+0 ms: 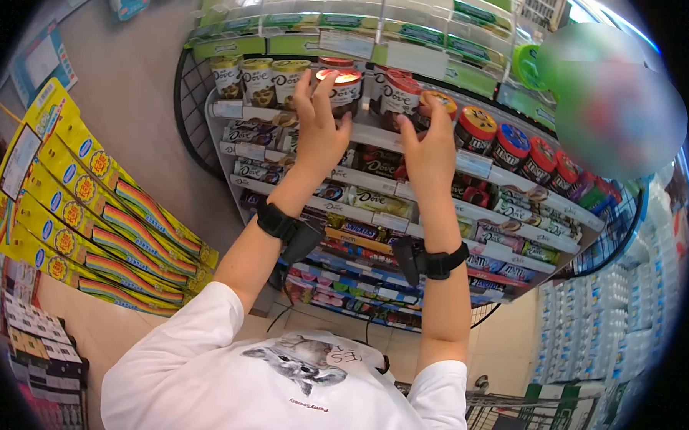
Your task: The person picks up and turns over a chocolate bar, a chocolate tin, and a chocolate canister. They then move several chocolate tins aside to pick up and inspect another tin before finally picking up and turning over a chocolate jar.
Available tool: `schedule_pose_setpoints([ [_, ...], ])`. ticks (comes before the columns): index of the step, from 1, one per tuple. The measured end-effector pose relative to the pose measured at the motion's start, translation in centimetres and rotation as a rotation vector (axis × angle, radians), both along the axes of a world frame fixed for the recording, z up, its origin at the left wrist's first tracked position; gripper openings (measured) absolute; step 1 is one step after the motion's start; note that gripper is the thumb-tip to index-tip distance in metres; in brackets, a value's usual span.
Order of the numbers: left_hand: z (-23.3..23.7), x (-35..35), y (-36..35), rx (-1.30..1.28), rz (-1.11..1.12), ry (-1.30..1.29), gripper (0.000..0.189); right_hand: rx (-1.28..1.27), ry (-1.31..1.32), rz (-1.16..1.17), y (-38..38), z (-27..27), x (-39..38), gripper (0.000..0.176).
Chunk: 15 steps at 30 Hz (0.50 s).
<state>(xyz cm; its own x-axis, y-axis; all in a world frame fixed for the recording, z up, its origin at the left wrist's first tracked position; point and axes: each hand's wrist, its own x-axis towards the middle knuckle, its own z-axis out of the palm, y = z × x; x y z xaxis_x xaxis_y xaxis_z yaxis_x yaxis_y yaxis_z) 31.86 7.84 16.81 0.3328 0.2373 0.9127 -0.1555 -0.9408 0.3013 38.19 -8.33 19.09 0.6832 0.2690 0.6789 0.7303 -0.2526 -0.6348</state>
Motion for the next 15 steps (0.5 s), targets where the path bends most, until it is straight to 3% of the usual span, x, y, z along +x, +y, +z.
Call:
schedule_pose_setpoints([
  [3,0.3,-0.5,0.7,-0.050,-0.015,-0.018,0.065,-0.017,-0.064,-0.027,0.7,0.4,1.5,0.050],
  [5,0.8,-0.8,1.6,0.141,0.103,0.025,0.059,0.014,-0.148,-0.013,1.0,0.8,2.1,0.048],
  [9,1.3,-0.4,2.7,0.161,0.100,0.054,0.054,0.016,0.155,0.159,1.5,1.6,3.5,0.038],
  [10,1.6,-0.4,2.9,0.158,0.101,0.054,0.054,0.041,-0.029,0.143,2.0,0.9,4.6,0.032],
  [11,1.8,-0.4,3.0,0.157,0.096,0.061,0.051,0.038,-0.029,0.144,2.1,0.7,5.2,0.032],
  [13,1.9,-0.3,3.1,0.153,0.088,0.070,0.048,0.177,0.156,0.401,2.2,1.3,4.9,0.030],
  [15,2.1,0.0,3.2,0.106,0.036,0.075,0.041,0.206,0.203,0.427,2.7,1.3,5.0,0.030],
])
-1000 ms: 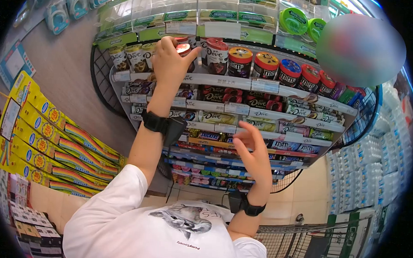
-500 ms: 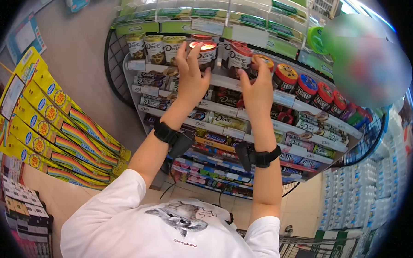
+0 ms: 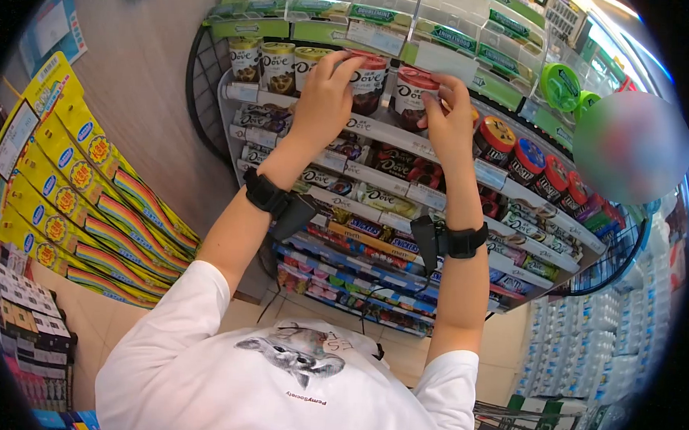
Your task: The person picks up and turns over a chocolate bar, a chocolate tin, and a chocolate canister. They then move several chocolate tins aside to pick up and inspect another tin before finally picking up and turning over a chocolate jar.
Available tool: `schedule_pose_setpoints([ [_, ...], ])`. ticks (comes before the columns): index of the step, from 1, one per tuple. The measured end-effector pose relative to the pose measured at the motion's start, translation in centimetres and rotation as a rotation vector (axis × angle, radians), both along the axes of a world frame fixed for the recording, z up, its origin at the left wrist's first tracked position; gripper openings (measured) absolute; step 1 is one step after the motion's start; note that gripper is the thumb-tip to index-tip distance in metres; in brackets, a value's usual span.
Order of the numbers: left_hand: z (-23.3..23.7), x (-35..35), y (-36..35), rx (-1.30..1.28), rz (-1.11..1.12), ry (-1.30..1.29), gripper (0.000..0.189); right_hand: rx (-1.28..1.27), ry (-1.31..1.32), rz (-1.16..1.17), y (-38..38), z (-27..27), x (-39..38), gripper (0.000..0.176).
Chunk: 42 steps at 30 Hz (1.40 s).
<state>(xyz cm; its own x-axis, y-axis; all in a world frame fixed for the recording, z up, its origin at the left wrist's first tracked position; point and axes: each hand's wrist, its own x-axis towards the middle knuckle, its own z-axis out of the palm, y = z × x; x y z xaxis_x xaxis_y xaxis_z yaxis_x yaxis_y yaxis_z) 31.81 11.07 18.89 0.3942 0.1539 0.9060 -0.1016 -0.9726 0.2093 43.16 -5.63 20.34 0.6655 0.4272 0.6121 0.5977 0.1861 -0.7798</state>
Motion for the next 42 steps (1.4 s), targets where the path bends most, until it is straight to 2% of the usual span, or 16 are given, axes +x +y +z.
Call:
schedule_pose_setpoints([
  [5,0.7,-0.2,0.3,-0.038,-0.070,0.005,0.036,0.027,0.101,0.062,0.9,-0.6,-0.8,0.032],
  [9,0.8,-0.7,0.3,-0.036,-0.090,0.012,0.038,0.062,0.081,0.054,1.2,-0.6,-1.6,0.036],
  [12,0.5,-1.3,0.0,-0.024,-0.069,0.021,0.045,0.010,0.096,0.032,1.1,-1.2,-1.5,0.046],
  [14,-0.2,-1.2,-0.2,-0.031,-0.059,0.013,0.049,0.056,0.039,-0.025,1.3,-1.8,-1.9,0.059],
  [20,-3.8,-0.1,-1.1,-0.037,-0.075,-0.115,0.058,-0.028,0.023,-0.067,0.9,-1.8,-3.0,0.071],
  [24,-5.7,0.1,-1.4,-0.022,-0.036,-0.108,0.058,-0.048,0.040,-0.083,1.2,-2.2,-2.4,0.072],
  [26,-6.2,0.2,-1.2,0.086,-0.064,-0.135,0.057,-0.048,0.054,-0.059,1.3,-2.4,-2.3,0.073],
  [28,-6.4,0.2,-0.7,0.085,-0.066,-0.118,0.055,-0.070,0.051,-0.114,1.5,-2.5,-2.0,0.074],
  [35,-7.4,1.3,0.2,0.115,-0.050,-0.146,0.051,-0.064,0.069,-0.090,1.7,-2.8,-1.8,0.072],
  [42,-8.0,1.2,0.3,0.085,-0.068,-0.151,0.053,-0.059,0.046,-0.114,1.9,-3.5,-1.6,0.073],
])
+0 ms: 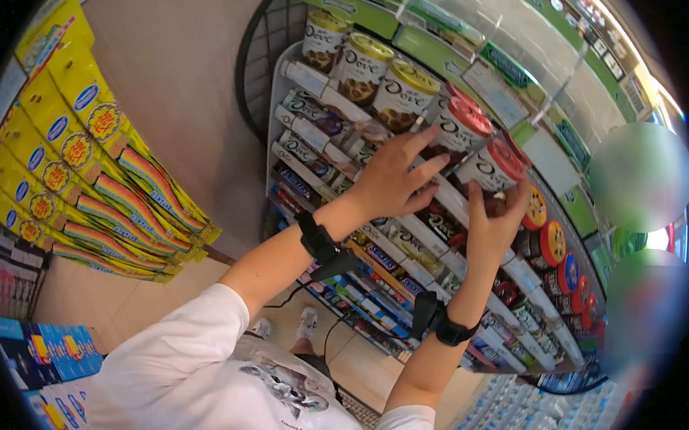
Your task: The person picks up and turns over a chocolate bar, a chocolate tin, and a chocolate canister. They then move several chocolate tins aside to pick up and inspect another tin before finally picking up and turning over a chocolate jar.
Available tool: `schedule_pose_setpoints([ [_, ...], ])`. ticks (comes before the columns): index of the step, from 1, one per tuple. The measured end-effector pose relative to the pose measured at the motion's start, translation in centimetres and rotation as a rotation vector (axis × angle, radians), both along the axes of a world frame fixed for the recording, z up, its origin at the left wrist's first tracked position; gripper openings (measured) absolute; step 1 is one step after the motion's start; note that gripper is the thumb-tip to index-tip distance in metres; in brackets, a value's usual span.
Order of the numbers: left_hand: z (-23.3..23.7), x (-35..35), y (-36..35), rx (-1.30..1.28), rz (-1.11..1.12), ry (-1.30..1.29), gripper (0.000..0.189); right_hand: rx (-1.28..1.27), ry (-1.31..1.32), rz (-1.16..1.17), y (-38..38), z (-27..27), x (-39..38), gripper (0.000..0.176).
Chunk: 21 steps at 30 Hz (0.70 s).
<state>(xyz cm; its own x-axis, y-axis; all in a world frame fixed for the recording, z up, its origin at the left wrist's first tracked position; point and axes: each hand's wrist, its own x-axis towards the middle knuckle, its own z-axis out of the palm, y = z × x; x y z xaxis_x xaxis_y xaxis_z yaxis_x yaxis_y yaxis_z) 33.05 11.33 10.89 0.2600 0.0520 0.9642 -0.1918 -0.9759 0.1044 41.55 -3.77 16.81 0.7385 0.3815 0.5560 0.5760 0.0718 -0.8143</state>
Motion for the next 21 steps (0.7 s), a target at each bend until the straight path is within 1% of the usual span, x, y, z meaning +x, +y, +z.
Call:
schedule_pose_setpoints([
  [3,0.4,-0.4,0.0,0.020,0.010,0.000,0.054,0.004,-0.014,0.009,-0.1,0.3,-0.5,0.074],
  [4,0.4,-0.5,-0.2,0.013,0.002,0.012,0.055,-0.006,-0.019,0.008,0.0,0.8,-1.2,0.069],
  [6,0.5,-0.6,-0.2,0.013,0.032,0.021,0.057,0.004,-0.047,-0.047,0.1,0.5,-1.4,0.075],
  [7,0.6,-0.7,-0.2,0.016,0.029,0.022,0.058,0.006,-0.047,-0.033,0.2,0.7,-1.6,0.075],
  [9,0.6,-0.9,-0.4,0.015,0.043,0.031,0.059,-0.021,-0.088,-0.106,0.0,1.0,-2.1,0.076],
  [11,0.9,-1.2,-0.3,0.032,0.046,-0.009,0.060,-0.008,-0.083,-0.074,-0.2,1.1,-2.2,0.077],
  [14,1.1,-1.5,-0.6,0.008,0.054,0.012,0.061,0.018,-0.065,-0.028,-0.3,1.1,-2.6,0.077],
  [16,1.0,-1.5,-0.7,0.006,0.060,0.012,0.061,0.053,-0.102,-0.048,-0.1,0.9,-2.3,0.077],
  [21,1.2,-1.5,-0.7,-0.019,0.031,0.034,0.060,0.059,-0.097,-0.094,0.2,0.9,-2.6,0.076],
])
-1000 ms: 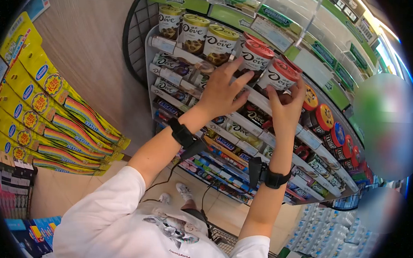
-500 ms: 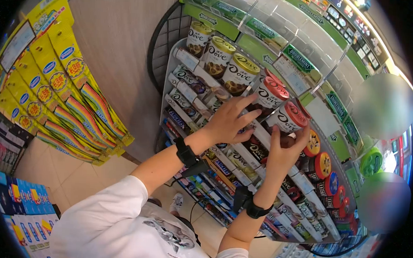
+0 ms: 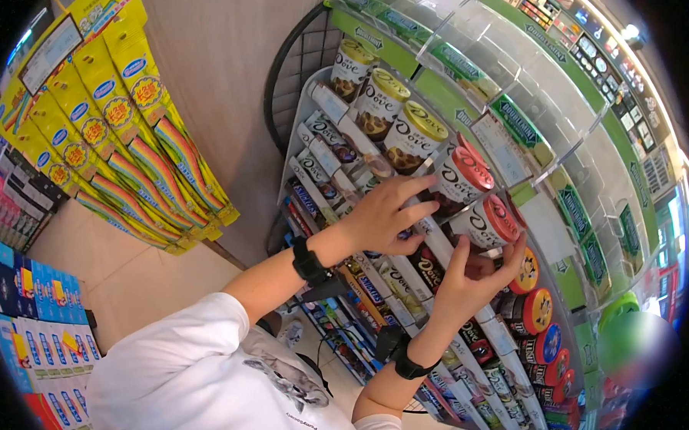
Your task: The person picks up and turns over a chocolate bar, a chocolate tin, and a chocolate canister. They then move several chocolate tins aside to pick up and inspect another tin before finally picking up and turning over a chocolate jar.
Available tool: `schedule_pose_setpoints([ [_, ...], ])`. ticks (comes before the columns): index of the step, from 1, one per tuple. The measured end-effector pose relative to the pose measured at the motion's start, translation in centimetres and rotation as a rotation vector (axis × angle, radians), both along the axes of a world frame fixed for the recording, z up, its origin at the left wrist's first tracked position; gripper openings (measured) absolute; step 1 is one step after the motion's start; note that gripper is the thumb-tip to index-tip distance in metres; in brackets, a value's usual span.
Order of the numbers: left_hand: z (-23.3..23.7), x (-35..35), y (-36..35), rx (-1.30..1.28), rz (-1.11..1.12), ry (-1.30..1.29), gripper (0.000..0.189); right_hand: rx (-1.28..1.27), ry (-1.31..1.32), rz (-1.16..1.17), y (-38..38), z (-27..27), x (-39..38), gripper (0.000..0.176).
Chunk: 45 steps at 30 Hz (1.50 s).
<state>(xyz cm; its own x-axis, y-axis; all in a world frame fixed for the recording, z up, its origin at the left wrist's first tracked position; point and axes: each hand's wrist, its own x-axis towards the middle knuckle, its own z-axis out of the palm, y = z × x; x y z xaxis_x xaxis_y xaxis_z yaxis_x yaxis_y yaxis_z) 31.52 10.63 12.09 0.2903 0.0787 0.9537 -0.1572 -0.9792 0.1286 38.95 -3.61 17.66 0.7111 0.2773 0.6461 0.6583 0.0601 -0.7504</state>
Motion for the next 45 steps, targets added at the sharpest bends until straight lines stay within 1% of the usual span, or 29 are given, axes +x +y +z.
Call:
schedule_pose_setpoints([
  [5,-0.1,-0.4,0.0,-0.054,-0.056,0.028,0.060,-0.026,-0.017,-0.016,-0.3,-0.2,-0.1,0.075],
  [11,1.9,-2.4,1.2,-0.183,-0.158,0.009,0.055,0.016,-0.035,-0.021,-0.2,-1.1,0.4,0.074],
  [13,3.2,-4.0,3.3,-0.130,-0.001,-0.194,0.051,-0.024,-0.107,-0.058,-0.4,-1.3,0.5,0.066],
  [15,4.2,-4.9,6.4,-0.224,0.119,-0.303,0.053,0.007,-0.132,-0.076,-0.2,-1.7,1.0,0.065],
  [16,4.8,-5.3,7.8,-0.324,0.153,-0.305,0.056,0.009,-0.143,-0.086,-0.2,-1.8,1.1,0.065],
  [17,5.2,-5.6,9.1,-0.423,0.185,-0.304,0.058,0.011,-0.152,-0.101,-0.1,-1.8,1.1,0.065],
  [19,5.5,-5.9,11.8,-0.484,0.211,-0.254,0.067,0.030,-0.144,-0.114,0.2,-1.9,1.1,0.064],
  [20,5.6,-6.2,12.8,-0.492,0.221,-0.191,0.073,0.037,-0.138,-0.126,0.2,-1.9,1.1,0.065],
  [21,5.7,-6.1,13.2,-0.491,0.207,-0.173,0.073,0.042,-0.133,-0.134,0.3,-1.9,1.0,0.066],
  [23,5.9,-6.2,13.9,-0.487,0.253,-0.066,0.076,0.062,-0.149,-0.134,0.3,-2.1,1.0,0.063],
  [24,5.7,-6.0,14.2,-0.508,0.245,-0.061,0.079,0.080,-0.170,-0.139,0.4,-2.2,1.0,0.063],
  [31,5.5,-5.4,14.6,-0.540,0.314,-0.005,0.082,0.122,-0.174,-0.167,0.7,-2.0,0.7,0.063],
  [33,5.9,-5.4,14.3,-0.528,0.370,0.010,0.078,0.143,-0.158,-0.138,0.6,-1.9,0.6,0.063],
  [39,6.1,-6.1,14.7,-0.523,0.314,-0.078,0.075,0.124,-0.160,-0.152,0.4,-1.9,0.4,0.061],
  [41,5.9,-6.3,15.2,-0.520,0.279,-0.109,0.078,0.126,-0.151,-0.148,0.5,-1.9,0.6,0.061],
  [43,5.8,-6.5,15.2,-0.675,-0.011,-0.272,0.083,0.144,-0.183,-0.132,0.6,-2.1,0.8,0.061],
  [44,5.8,-6.8,14.9,-0.705,-0.109,-0.311,0.085,0.143,-0.178,-0.134,0.6,-2.3,0.8,0.061],
  [45,5.9,-7.2,14.5,-0.706,-0.110,-0.307,0.085,0.140,-0.176,-0.134,0.5,-2.3,0.8,0.061],
])
